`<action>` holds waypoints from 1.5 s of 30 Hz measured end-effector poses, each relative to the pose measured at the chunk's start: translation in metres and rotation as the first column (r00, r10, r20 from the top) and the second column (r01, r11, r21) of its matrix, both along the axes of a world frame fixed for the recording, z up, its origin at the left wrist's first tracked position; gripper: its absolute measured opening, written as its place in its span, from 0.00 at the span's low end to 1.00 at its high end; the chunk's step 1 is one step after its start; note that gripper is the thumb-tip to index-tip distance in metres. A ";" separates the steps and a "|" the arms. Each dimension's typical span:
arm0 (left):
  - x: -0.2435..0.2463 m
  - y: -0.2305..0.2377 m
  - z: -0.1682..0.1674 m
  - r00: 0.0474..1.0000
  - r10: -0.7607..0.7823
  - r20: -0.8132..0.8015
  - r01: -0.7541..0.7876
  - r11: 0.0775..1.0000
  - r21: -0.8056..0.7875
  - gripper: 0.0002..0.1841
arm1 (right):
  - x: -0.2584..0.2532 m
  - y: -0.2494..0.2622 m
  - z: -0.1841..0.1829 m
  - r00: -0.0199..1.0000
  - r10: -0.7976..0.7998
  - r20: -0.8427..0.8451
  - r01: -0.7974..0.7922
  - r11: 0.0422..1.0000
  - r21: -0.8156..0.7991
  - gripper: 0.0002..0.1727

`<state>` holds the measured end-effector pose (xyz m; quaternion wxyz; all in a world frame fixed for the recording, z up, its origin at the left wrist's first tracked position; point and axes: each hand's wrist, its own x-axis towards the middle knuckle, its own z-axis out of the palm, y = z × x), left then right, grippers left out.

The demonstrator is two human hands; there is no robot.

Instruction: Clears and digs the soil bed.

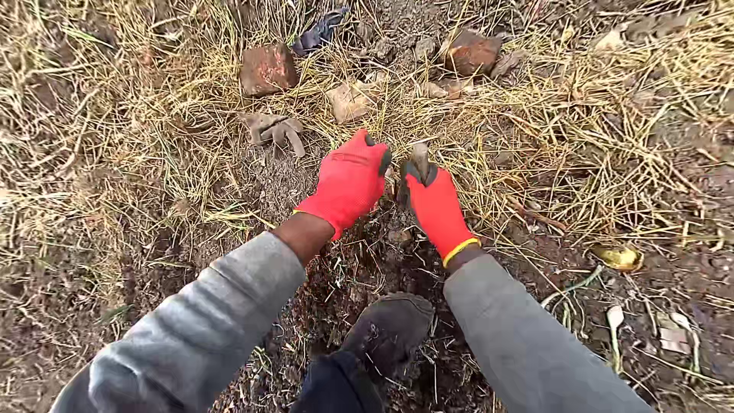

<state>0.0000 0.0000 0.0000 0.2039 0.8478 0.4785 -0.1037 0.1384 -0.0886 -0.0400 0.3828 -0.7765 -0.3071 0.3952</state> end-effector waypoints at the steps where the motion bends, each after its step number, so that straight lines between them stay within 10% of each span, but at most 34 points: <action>1: 0.016 0.005 -0.010 0.997 -0.055 -0.056 0.054 0.998 -0.016 0.11 | -0.009 -0.012 -0.028 1.000 0.012 -0.027 -0.015 0.994 -0.105 0.25; 6: 0.036 -0.029 -0.090 0.913 -0.330 -0.242 0.218 0.893 -0.395 0.19 | 0.050 -0.081 0.086 0.951 -0.126 -0.281 0.141 0.990 0.032 0.17; 9: 0.014 -0.008 -0.071 0.994 -0.098 -0.041 0.075 0.923 -0.376 0.18 | 0.074 -0.124 0.138 0.874 -0.109 -0.474 0.289 0.900 0.325 0.16; 16: -0.023 0.001 -0.038 0.970 0.232 0.068 -0.203 0.935 -0.291 0.14 | -0.023 -0.155 -0.004 0.964 -0.175 -0.203 0.172 0.985 -0.032 0.26; 25: 0.005 -0.076 -0.012 0.988 -0.013 0.154 0.048 0.974 -0.221 0.12 | 0.030 -0.288 0.124 0.874 -0.403 -0.271 0.475 0.829 0.297 0.19; 31: 0.105 -0.183 -0.018 0.873 -0.482 0.077 0.488 0.851 -0.195 0.20 | -0.019 -0.355 0.045 0.887 -0.459 -0.053 0.456 0.888 -0.059 0.29; 34: 0.174 -0.230 -0.030 0.856 -0.511 -0.077 0.456 0.818 -0.350 0.27 | -0.024 -0.355 0.026 0.908 -0.418 -0.034 0.412 0.904 -0.119 0.32; 41: 0.201 -0.253 -0.015 0.833 -0.490 -0.256 0.351 0.826 -0.440 0.16 | 0.027 -0.358 0.132 0.854 -0.506 -0.117 0.509 0.861 -0.008 0.23; 45: 0.174 -0.228 -0.029 0.868 -0.485 -0.104 0.404 0.814 -0.419 0.17 | 0.052 -0.346 0.114 0.834 -0.535 -0.134 0.550 0.826 0.124 0.20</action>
